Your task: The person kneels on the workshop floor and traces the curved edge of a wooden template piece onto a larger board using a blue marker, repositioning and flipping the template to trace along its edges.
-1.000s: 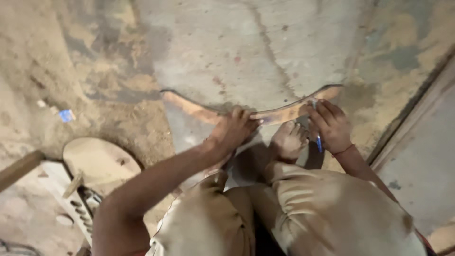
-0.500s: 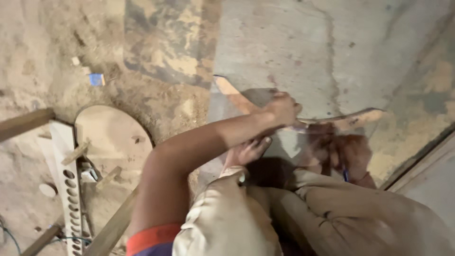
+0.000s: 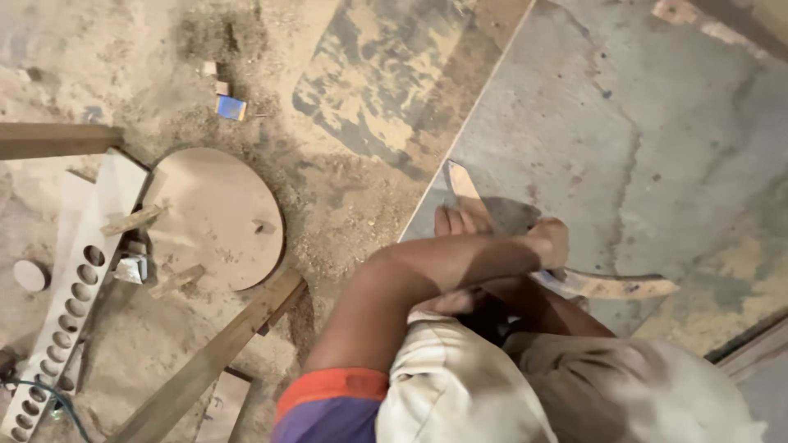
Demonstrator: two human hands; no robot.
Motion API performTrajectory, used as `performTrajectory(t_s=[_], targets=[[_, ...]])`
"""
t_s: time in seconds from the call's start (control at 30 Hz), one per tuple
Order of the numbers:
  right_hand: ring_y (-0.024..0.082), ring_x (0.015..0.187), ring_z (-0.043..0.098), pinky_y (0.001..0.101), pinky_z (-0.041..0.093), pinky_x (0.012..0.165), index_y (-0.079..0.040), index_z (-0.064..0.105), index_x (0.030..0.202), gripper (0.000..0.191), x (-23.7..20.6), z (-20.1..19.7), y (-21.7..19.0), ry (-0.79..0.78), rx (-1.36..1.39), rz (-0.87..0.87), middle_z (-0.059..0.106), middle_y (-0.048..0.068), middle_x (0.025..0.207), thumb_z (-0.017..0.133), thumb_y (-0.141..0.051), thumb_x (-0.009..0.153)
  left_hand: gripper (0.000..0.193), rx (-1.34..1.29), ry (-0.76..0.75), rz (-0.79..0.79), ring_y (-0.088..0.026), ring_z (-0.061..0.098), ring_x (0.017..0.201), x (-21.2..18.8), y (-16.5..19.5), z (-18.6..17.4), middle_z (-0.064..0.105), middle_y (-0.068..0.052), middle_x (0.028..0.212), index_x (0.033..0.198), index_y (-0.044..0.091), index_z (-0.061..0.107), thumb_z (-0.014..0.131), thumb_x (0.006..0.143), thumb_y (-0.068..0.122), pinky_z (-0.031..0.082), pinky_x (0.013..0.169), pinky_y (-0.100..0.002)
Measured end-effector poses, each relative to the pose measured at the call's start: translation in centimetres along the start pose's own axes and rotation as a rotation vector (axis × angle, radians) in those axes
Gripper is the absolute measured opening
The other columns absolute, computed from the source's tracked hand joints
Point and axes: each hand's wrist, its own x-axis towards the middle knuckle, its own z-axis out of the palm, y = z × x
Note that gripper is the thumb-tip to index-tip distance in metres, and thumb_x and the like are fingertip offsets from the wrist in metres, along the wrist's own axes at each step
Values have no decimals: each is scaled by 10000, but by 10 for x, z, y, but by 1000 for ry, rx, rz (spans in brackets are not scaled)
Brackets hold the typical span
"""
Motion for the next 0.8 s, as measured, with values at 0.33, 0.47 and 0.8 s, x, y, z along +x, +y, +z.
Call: performTrajectory(t_s=[0.33, 0.47, 0.8], targets=[[252, 799, 693, 347, 575, 595, 37, 671, 1048, 274, 76, 28, 13, 288, -384, 111, 704, 164, 907, 680, -21, 780, 605, -21, -1, 90, -214, 725, 960, -13, -8, -12, 774, 25, 1028, 1067, 263, 798, 597, 805, 771, 566, 846, -437], [247, 752, 686, 363, 553, 537, 24, 660, 956, 181, 72, 34, 17, 231, -361, 150, 708, 176, 900, 668, -18, 780, 565, 12, 8, 157, -204, 724, 976, -7, -10, -10, 774, 27, 1041, 1066, 264, 798, 593, 833, 736, 565, 860, -417], [341, 841, 648, 464, 538, 679, -120, 706, 961, 246, -99, 35, 43, 89, 111, 297, 674, 149, 904, 716, -173, 721, 501, 306, -6, 294, -231, 732, 956, 11, -11, 7, 762, 2, 1054, 1178, 220, 760, 458, 1008, 581, 566, 785, -463]])
